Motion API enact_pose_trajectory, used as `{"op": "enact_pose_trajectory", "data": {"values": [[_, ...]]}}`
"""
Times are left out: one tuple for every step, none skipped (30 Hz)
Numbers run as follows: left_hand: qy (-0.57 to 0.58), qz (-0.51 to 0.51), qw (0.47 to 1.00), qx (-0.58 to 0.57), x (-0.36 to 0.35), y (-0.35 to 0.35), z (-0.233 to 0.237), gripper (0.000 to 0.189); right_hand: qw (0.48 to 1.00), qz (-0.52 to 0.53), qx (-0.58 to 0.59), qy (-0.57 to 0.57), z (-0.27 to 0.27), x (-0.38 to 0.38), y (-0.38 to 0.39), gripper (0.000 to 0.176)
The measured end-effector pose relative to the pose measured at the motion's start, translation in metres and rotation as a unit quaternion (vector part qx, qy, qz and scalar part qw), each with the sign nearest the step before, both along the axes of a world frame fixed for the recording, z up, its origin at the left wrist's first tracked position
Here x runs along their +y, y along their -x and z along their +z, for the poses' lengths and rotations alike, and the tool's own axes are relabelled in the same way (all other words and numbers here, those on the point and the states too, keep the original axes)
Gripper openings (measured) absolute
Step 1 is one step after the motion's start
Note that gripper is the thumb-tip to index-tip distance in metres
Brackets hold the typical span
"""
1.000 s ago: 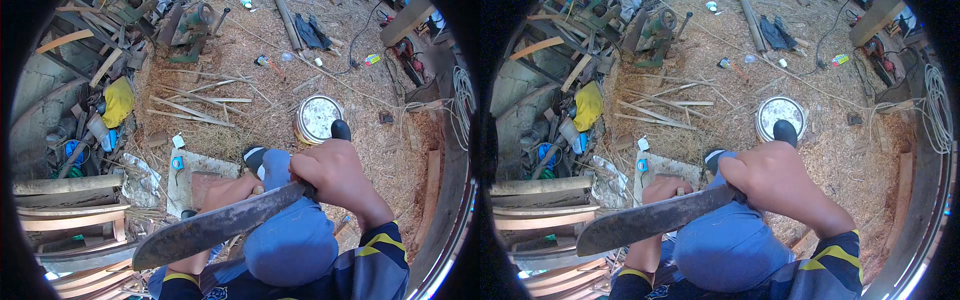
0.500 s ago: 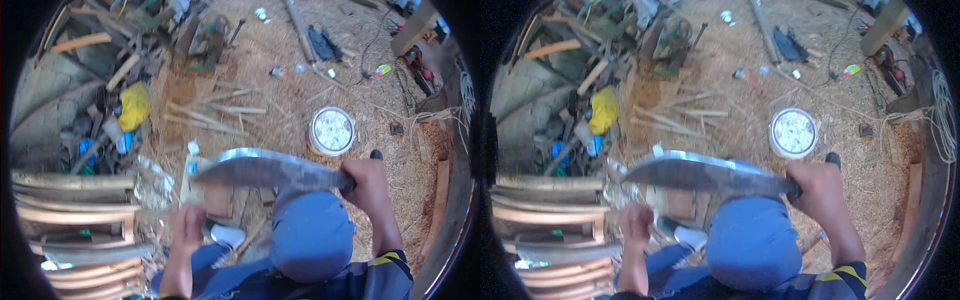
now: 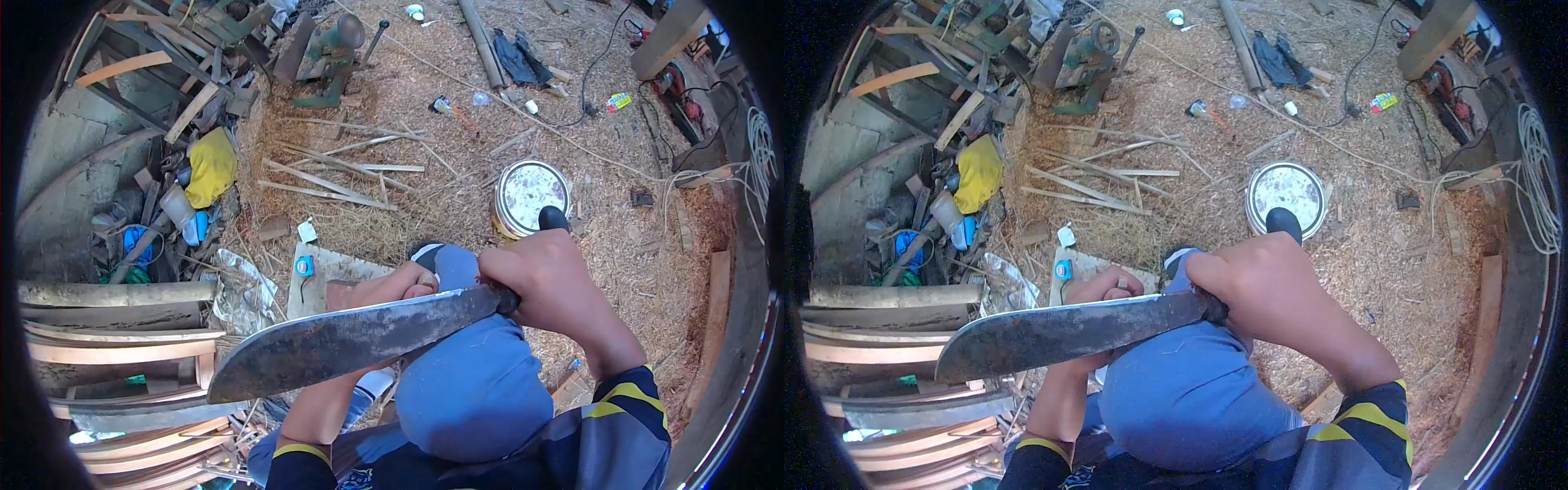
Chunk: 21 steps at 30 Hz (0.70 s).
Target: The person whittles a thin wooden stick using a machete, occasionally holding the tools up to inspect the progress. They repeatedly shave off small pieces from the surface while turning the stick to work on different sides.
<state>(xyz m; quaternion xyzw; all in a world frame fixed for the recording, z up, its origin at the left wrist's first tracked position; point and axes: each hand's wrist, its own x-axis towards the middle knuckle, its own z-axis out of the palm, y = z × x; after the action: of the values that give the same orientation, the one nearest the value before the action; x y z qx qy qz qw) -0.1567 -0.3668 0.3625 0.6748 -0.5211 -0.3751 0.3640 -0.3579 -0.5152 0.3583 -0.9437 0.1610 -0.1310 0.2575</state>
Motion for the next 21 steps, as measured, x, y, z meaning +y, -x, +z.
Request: {"op": "enact_pose_trajectory", "data": {"values": [[-0.001,-0.008,1.000,-0.005,0.002,-0.001,0.000,0.039,1.000,0.001,-0.004,-0.001,0.002,0.000,-0.002,0.020],[-0.010,-0.002,1.000,-0.001,0.003,-0.001,0.000,0.033,1.000,0.001,-0.008,-0.001,0.003,-0.001,-0.003,0.020],[-0.017,0.001,1.000,0.004,0.005,-0.001,0.001,0.026,1.000,0.003,-0.012,-0.003,0.001,0.000,-0.003,0.020],[-0.025,0.004,1.000,0.008,0.006,-0.001,0.001,0.020,1.000,0.004,-0.015,-0.004,-0.001,0.000,-0.004,0.019],[-0.022,-0.009,1.000,-0.007,0.006,-0.002,0.003,0.016,1.000,0.004,-0.019,-0.004,-0.002,0.000,-0.004,0.019],[-0.019,-0.020,0.999,-0.023,0.006,-0.003,0.004,0.013,1.000,0.004,-0.018,-0.003,-0.002,0.000,-0.004,0.019],[-0.016,-0.031,0.999,-0.038,0.006,-0.004,0.004,0.012,1.000,0.004,-0.017,-0.002,-0.002,0.000,-0.004,0.019],[-0.016,-0.032,0.999,-0.034,0.006,-0.004,0.003,0.013,1.000,0.005,-0.015,-0.001,-0.002,0.000,-0.004,0.019],[-0.016,-0.032,0.999,-0.030,0.006,-0.005,0.002,0.015,1.000,0.004,-0.014,-0.002,-0.001,0.000,-0.004,0.019],[-0.016,-0.032,0.999,-0.026,0.006,-0.005,0.002,0.017,1.000,0.003,-0.013,-0.003,-0.001,0.000,-0.005,0.019],[-0.011,-0.038,0.998,-0.045,0.006,-0.006,0.001,0.018,1.000,0.004,-0.012,-0.004,0.000,-0.001,-0.006,0.018],[-0.006,-0.045,0.997,-0.065,0.006,-0.007,0.000,0.019,1.000,0.005,-0.007,-0.001,0.000,-0.001,-0.006,0.019],[-0.002,-0.051,0.995,-0.085,0.006,-0.008,0.000,0.020,1.000,0.007,-0.002,0.001,0.000,-0.001,-0.006,0.019],[0.014,-0.056,0.995,-0.086,0.006,-0.008,-0.001,0.017,1.000,0.009,0.003,0.003,-0.001,-0.001,-0.006,0.019],[0.029,-0.061,0.994,-0.086,0.007,-0.009,-0.001,0.015,1.000,0.011,-0.003,0.004,-0.001,-0.001,-0.006,0.019],[0.044,-0.066,0.993,-0.086,0.007,-0.009,-0.001,0.012,1.000,0.013,-0.008,0.005,-0.001,-0.001,-0.006,0.018],[0.062,-0.065,0.991,-0.094,0.007,-0.009,-0.003,0.012,1.000,0.015,-0.014,0.007,0.000,-0.001,-0.006,0.018],[0.080,-0.064,0.989,-0.103,0.007,-0.009,-0.006,0.013,1.000,0.015,-0.017,0.013,0.001,-0.001,-0.006,0.017],[0.098,-0.063,0.987,-0.112,0.008,-0.008,-0.008,0.013,1.000,0.015,-0.020,0.018,0.002,0.000,-0.006,0.017],[0.105,-0.065,0.985,-0.122,0.009,-0.009,-0.009,0.018,0.999,0.015,-0.023,0.024,0.003,0.000,-0.005,0.016],[0.111,-0.067,0.983,-0.132,0.011,-0.010,-0.010,0.024,0.999,0.012,-0.025,0.025,0.005,0.001,-0.005,0.015]]}}
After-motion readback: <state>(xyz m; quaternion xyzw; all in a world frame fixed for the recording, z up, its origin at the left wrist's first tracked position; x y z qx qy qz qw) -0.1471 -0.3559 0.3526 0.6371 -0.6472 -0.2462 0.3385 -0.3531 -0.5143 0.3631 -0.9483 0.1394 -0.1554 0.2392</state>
